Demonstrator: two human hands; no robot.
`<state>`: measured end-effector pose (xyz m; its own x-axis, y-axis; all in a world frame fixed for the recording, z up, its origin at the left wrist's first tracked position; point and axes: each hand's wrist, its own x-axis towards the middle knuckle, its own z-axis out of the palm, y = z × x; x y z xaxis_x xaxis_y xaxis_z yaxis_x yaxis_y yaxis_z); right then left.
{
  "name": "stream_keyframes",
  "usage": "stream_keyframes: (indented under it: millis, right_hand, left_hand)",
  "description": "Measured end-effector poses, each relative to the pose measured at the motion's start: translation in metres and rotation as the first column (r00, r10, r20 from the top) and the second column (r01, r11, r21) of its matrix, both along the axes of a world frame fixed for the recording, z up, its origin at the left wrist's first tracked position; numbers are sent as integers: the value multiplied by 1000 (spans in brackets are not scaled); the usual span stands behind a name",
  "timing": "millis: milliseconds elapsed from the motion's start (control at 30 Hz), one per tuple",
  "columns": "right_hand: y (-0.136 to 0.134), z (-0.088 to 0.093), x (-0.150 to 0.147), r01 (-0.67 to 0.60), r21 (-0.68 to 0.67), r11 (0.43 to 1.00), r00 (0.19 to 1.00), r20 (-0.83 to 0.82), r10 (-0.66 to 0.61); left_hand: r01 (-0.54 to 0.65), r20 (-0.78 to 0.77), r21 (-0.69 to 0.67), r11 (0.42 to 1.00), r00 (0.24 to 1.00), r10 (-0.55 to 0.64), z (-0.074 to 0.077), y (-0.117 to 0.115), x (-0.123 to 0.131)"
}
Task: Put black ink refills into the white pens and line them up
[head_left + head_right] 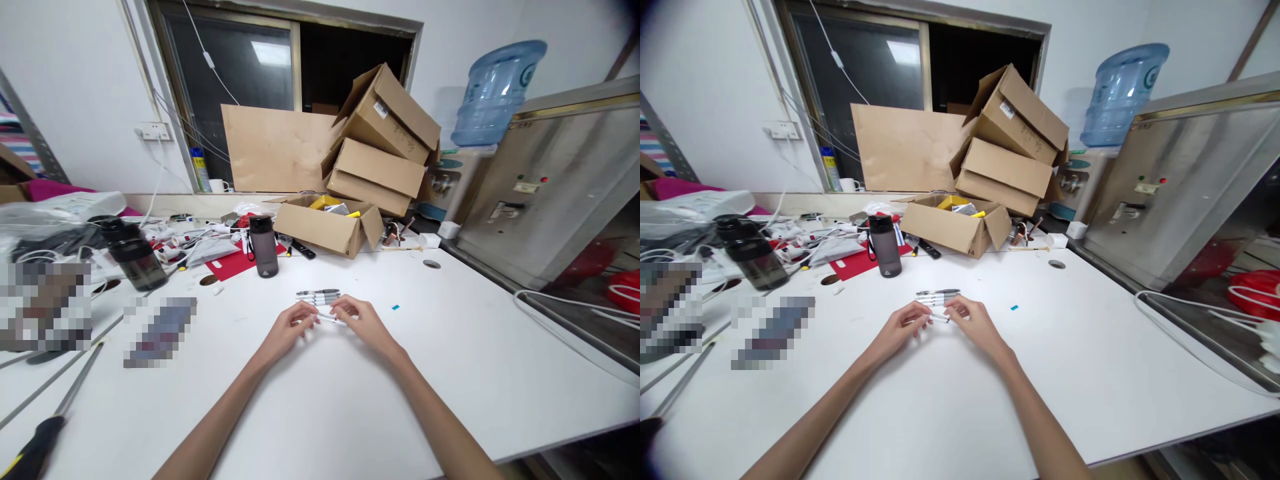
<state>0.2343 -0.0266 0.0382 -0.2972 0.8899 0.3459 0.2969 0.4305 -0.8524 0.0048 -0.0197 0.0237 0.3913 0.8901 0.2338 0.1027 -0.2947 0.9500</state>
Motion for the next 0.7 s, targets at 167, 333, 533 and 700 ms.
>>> stream_keyframes:
  millis: [167, 333, 533, 700]
  right_hand:
    - [17, -10, 17, 153, -69, 986, 977, -138, -162]
    - [20, -11, 25, 44, -76, 996, 991, -121, -53]
    - [12, -9, 29, -93, -170, 981, 995, 32, 100]
    - [6, -8, 29, -190, -268, 945, 964, 131, 231]
  left_hand:
    - [-121, 53, -29, 992, 991, 122, -6, 13, -10]
    - [-101, -44, -28, 994, 994, 100, 2, 14, -21]
    - [63, -374, 21, 998, 926, -51, 18, 5, -38]
    - [147, -499, 12, 989, 858, -121, 18, 4, -46]
